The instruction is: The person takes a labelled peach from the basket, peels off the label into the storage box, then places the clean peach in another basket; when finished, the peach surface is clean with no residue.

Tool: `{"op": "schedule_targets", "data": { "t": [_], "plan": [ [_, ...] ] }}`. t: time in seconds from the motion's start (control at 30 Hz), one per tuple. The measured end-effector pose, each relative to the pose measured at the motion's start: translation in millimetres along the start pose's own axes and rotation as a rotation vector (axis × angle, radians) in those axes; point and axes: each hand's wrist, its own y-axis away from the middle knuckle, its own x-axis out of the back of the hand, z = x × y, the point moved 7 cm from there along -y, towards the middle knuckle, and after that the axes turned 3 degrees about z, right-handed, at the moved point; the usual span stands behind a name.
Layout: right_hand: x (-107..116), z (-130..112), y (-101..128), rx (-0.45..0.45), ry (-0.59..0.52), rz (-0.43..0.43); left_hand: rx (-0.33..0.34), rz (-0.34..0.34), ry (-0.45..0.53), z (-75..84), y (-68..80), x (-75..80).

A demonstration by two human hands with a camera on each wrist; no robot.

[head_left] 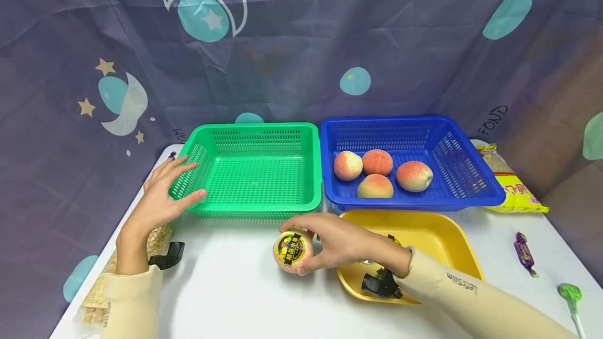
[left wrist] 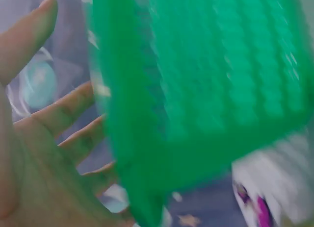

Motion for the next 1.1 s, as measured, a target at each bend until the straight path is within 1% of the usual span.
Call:
{"op": "schedule_targets", "data": {
  "t": [0.07, 0.17, 0.27, 0.33, 0.4, 0.5, 0.57, 0.63, 0.7, 0.8, 0.87, 0.93, 1.03, 1.1],
  "plan": [
    [-3.8, 4.2, 0.1, -0.018, 0.02, -0.016, -0.064, 0.013, 0.038, 19.1, -1.8, -2.3],
    [-8.4, 10.9, -0.1, -0.041, 0.051, -0.032, -0.146, 0.008, 0.091, 45.8, -2.1, -8.6],
    [-12.0, 17.0, -0.5, -0.055, 0.078, -0.045, -0.215, -0.035, 0.14, 69.4, 0.9, -17.6],
    [-12.9, 20.2, -0.8, -0.066, 0.096, -0.049, -0.267, -0.093, 0.177, 84.0, 4.0, -25.7],
    [-13.2, 22.2, -1.6, -0.075, 0.107, -0.052, -0.31, -0.173, 0.217, 97.1, 8.1, -34.9],
    [-12.7, 23.4, -3.1, -0.086, 0.125, -0.054, -0.331, -0.309, 0.222, 110.6, 15.1, -49.3],
    [-12.6, 22.9, -4.0, -0.086, 0.143, -0.056, -0.316, -0.399, 0.18, 113.8, 19.8, -58.1],
    [-11.9, 22.2, -3.9, -0.09, 0.174, -0.055, -0.276, -0.493, 0.125, 111.9, 24.2, -67.5],
    [-10.4, 21.6, -3.0, -0.094, 0.209, -0.047, -0.238, -0.584, 0.089, 107.1, 28.1, -78.5],
    [-7.7, 21.3, -0.5, -0.092, 0.256, -0.034, -0.171, -0.697, 0.09, 96.1, 32.2, -100.7],
    [-6.5, 20.8, 1.0, -0.072, 0.277, -0.026, -0.148, -0.734, 0.124, 90.4, 33.6, -117.9],
    [-5.9, 19.6, 2.5, -0.034, 0.296, -0.017, -0.13, -0.753, 0.165, 86.9, 34.7, -136.1],
    [-4.5, 16.6, 4.9, 0.034, 0.331, 0.015, -0.14, -0.743, 0.225, 88.0, 34.9, -159.4],
    [-3.7, 13.8, 6.2, 0.077, 0.361, 0.039, -0.148, -0.73, 0.254, 89.9, 34.5, -171.4]
  ]
}}
